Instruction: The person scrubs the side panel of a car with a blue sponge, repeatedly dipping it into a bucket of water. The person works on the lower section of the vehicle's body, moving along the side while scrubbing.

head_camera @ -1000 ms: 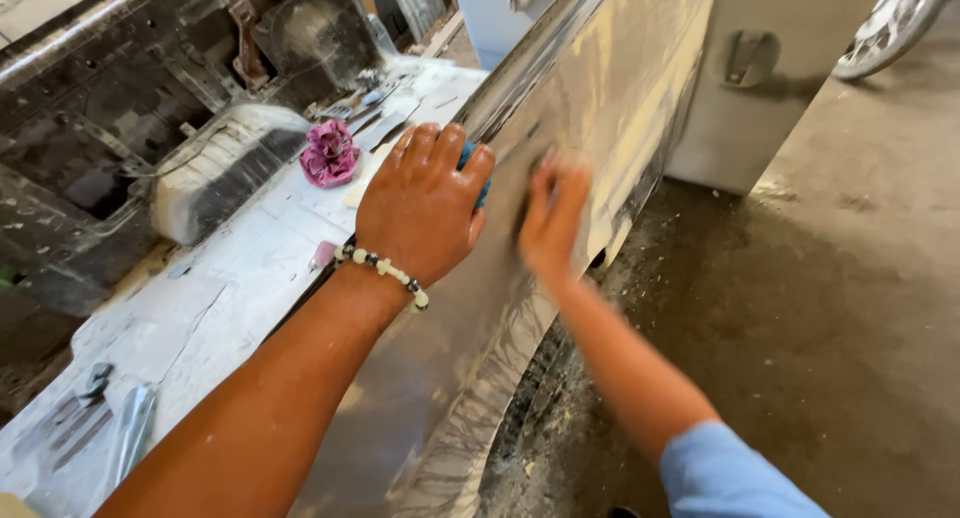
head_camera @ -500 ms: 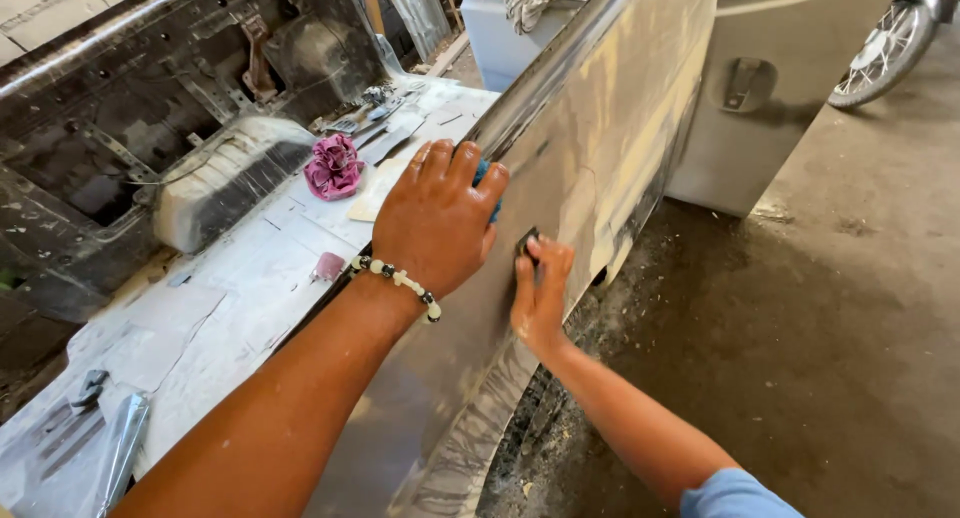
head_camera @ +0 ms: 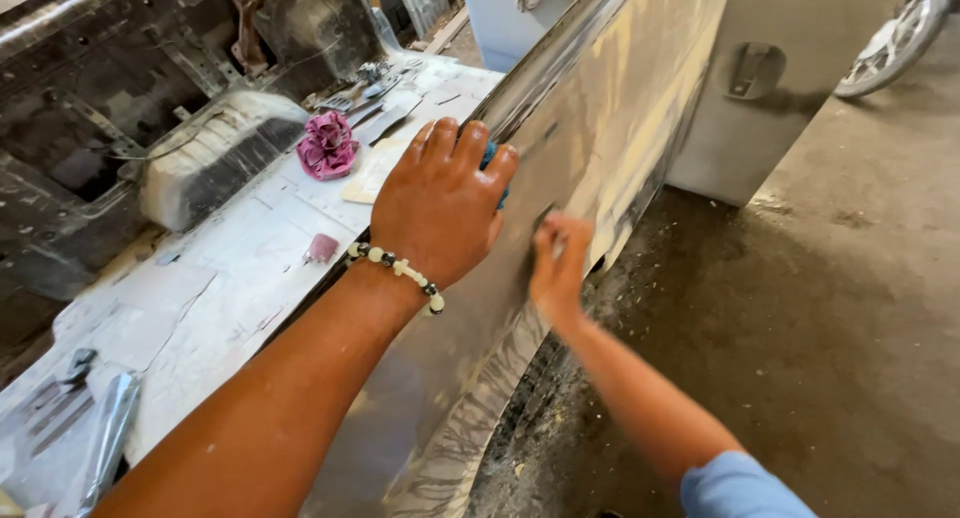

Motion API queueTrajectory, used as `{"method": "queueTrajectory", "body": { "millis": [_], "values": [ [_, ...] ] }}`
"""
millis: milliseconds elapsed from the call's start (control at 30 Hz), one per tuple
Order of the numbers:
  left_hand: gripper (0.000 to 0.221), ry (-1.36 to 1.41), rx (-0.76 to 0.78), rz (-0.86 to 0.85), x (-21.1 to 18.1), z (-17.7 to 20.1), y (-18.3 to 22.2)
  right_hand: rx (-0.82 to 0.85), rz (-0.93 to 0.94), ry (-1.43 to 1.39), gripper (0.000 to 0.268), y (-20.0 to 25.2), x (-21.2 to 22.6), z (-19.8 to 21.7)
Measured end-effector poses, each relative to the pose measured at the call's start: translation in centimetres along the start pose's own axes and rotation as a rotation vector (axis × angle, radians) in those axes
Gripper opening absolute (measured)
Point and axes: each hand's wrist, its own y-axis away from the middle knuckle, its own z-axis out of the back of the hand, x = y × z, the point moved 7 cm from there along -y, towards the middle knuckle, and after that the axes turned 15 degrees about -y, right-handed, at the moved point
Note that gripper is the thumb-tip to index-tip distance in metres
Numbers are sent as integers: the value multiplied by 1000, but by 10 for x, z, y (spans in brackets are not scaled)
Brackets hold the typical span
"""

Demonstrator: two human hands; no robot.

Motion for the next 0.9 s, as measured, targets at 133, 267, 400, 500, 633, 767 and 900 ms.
{"method": "queueTrajectory", "body": {
  "millis": [133, 267, 400, 500, 633, 767, 900],
  "values": [
    [52, 13, -21, -4, -2, -1, 8, -167, -126, -12, 11, -64, -80, 27],
    [53, 4, -44, -5, 1, 3, 0, -125, -62, 29, 12, -19, -22, 9],
    [50, -17, -18, -17, -2, -4, 2, 36, -6, 1, 13, 21, 9, -4],
    [51, -34, -21, -39, -4, -4, 7, -141, -156, 116, 9, -33, -46, 16],
    [52, -24, -37, -18, -4, 0, 5, -214, -210, 39, 9, -42, -67, 25],
    [53, 7, -14, -7, -4, -2, 5, -110, -76, 33, 18, 37, -23, 15],
    [55, -4, -18, -29, -4, -3, 7, -47, -199, 80, 16, 21, -52, 23]
  ]
}}
